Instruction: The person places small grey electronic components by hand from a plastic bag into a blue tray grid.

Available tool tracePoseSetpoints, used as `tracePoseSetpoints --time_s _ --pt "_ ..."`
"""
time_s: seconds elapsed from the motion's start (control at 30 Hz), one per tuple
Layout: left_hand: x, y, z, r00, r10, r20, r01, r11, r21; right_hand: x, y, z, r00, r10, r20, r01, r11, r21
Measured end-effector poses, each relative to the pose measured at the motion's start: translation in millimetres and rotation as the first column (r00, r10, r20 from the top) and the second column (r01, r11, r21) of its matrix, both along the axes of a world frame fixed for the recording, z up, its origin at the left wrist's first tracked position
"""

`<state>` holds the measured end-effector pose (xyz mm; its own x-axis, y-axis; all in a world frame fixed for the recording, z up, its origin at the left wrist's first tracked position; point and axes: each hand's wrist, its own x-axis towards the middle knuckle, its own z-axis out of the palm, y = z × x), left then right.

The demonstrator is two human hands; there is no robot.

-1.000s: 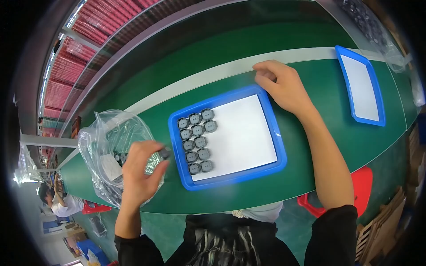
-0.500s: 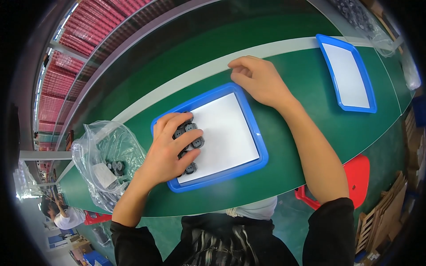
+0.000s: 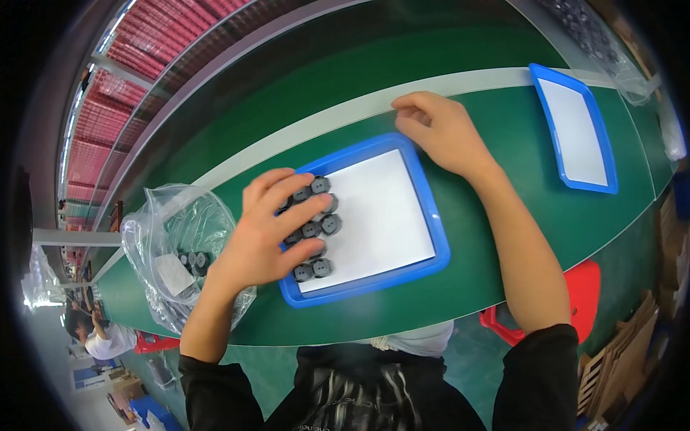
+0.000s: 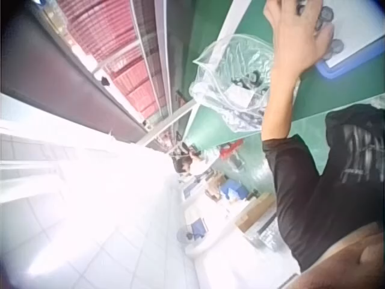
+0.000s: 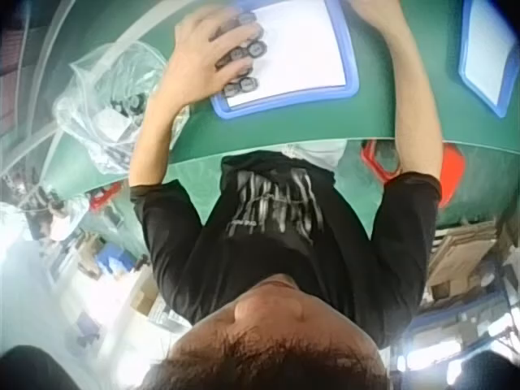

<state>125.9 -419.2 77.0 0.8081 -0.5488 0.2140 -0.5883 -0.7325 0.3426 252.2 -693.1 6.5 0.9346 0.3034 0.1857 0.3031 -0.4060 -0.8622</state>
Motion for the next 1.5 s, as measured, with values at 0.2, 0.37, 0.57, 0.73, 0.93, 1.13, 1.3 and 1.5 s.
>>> tracePoseSetpoints --time_s 0.2,0.37,0.57,0.73,0.93,1.13,1.3,1.5 --pt "-27.9 92.9 25.1 0.900 0.435 0.021 -0.435 0.900 0.023 3.7 -7.9 -6.0 1.000 0.016 -0.008 -0.016 1.000 -0.006" --pt "-69.5 160.4 22.9 0.766 0.632 -0.118 -0.595 0.766 0.241 -8.5 -0.7 8.4 0.974 -0.039 0.221 0.039 0.999 0.003" --pt "-93.0 165.9 13.0 0.723 0.663 -0.192 -0.607 0.743 0.281 -69.8 39.7 39.8 0.751 0.502 0.429 -0.398 0.863 -0.311" --pt "-92.6 158.2 3.2 0.781 0.613 -0.118 -0.582 0.784 0.218 -84.4 55.3 35.5 0.716 0.587 0.378 -0.372 0.779 -0.505" --pt "-96.9 153.6 -5.0 0.811 0.575 -0.107 -0.554 0.814 0.178 -82.7 60.7 27.5 0.686 0.621 0.379 -0.365 0.745 -0.559" --pt "-97.4 150.6 -7.7 0.807 0.582 -0.098 -0.567 0.811 0.146 -86.6 62.8 29.5 0.726 0.600 0.336 -0.360 0.748 -0.558" --pt "-99.3 152.2 -10.9 0.794 0.597 -0.113 -0.584 0.802 0.127 -86.1 65.1 34.3 0.737 0.605 0.300 -0.404 0.751 -0.522" --pt "-100.9 151.1 -9.0 0.780 0.610 -0.139 -0.598 0.792 0.120 -72.9 60.1 32.6 0.779 0.536 0.323 -0.350 0.801 -0.485"
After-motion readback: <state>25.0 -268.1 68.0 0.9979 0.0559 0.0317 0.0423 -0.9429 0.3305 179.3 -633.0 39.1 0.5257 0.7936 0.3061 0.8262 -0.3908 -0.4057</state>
